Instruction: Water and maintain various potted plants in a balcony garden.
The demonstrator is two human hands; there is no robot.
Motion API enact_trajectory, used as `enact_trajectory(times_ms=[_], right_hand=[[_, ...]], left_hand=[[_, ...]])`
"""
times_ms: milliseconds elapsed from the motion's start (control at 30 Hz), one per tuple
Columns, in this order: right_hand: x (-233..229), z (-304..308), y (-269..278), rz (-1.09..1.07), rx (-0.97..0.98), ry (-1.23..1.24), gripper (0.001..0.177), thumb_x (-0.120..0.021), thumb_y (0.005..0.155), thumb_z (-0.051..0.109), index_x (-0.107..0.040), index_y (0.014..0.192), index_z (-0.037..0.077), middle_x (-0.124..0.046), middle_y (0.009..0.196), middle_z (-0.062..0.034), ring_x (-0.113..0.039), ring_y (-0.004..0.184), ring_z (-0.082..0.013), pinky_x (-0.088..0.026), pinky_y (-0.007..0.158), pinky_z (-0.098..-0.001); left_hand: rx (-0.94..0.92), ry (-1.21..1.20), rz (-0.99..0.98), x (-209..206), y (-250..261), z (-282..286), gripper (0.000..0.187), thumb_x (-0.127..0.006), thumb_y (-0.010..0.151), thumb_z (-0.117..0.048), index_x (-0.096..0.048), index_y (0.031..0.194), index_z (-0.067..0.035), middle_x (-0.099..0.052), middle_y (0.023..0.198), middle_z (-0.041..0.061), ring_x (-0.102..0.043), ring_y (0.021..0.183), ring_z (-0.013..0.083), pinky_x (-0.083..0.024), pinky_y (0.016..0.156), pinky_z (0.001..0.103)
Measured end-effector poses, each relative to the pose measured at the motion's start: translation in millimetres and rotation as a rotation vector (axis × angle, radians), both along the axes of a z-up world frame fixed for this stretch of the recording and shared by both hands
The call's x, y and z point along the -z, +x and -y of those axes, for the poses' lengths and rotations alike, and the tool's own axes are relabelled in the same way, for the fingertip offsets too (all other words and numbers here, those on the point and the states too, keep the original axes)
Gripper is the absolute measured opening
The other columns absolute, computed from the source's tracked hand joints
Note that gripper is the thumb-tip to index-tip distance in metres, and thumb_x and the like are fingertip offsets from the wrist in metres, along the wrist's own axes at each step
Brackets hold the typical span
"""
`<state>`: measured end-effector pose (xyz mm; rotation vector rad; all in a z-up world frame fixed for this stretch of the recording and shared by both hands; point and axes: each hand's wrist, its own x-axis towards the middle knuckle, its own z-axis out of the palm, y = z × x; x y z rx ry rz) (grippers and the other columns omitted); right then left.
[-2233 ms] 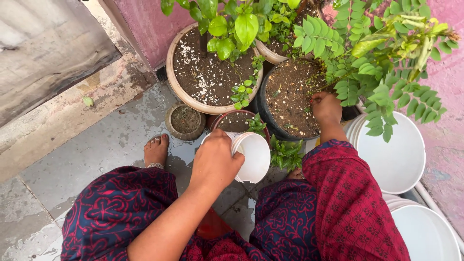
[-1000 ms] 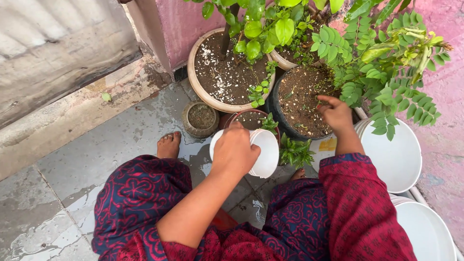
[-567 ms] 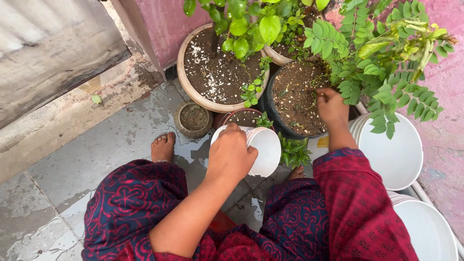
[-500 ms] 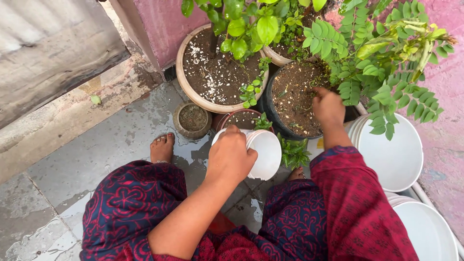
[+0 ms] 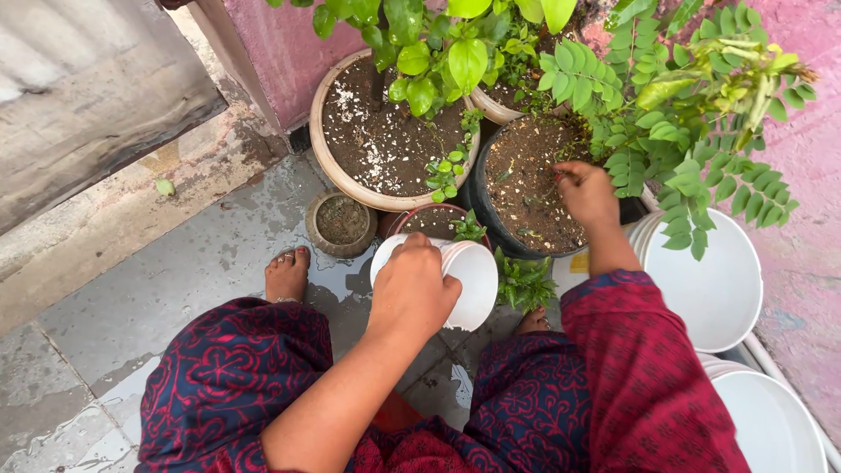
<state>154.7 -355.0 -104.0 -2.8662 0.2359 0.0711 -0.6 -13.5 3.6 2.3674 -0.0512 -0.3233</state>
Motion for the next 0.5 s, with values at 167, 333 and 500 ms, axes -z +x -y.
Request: enact_trajectory(times_ms=[167, 333, 500], right_hand=[[-31.4, 11.5, -14.1, -0.121, 0.048, 0.905, 0.024, -0.066, 0.097, 0.007, -0.073, 0.12, 0.007, -0.07, 0.081, 0.0009, -0.059, 0.062, -0.0062, -0.049, 0.055, -0.0229], [-49.5, 21.1, -38.5, -0.213, 0.146, 1.229, 0.021, -0.066, 0.1, 0.007, -0.072, 0.12, 0.006, -0.067, 0.082, 0.0013, -0.058, 0.06, -0.0054, -0.047, 0.053, -0.0192], [-15.5, 23.7, -44.4, -0.176, 0.279, 0.698, 0.023, -0.066, 0.093, 0.002, -0.072, 0.116, 0.003, -0.069, 0.078, -0.0066, -0.056, 0.054, -0.0096, -0.047, 0.048, -0.0253]], left_hand=[[-0.01, -0.016, 0.086, -3.9, -1.3, 3.1, 0.026, -0.071, 0.076, -0.015, -0.072, 0.085, 0.009, -0.065, 0.107, 0.023, -0.066, 0.101, 0.0366, -0.055, 0.088, 0.044], [-0.001, -0.036, 0.06, -8.3, -4.6, 6.7, 0.025, -0.071, 0.076, -0.016, -0.073, 0.083, 0.008, -0.064, 0.109, 0.022, -0.067, 0.099, 0.0368, -0.056, 0.085, 0.045], [-0.01, -0.017, 0.07, 2.3, -7.8, 6.1, 0.024, -0.071, 0.074, -0.014, -0.074, 0.084, 0.007, -0.065, 0.107, 0.023, -0.068, 0.098, 0.0376, -0.056, 0.085, 0.045]])
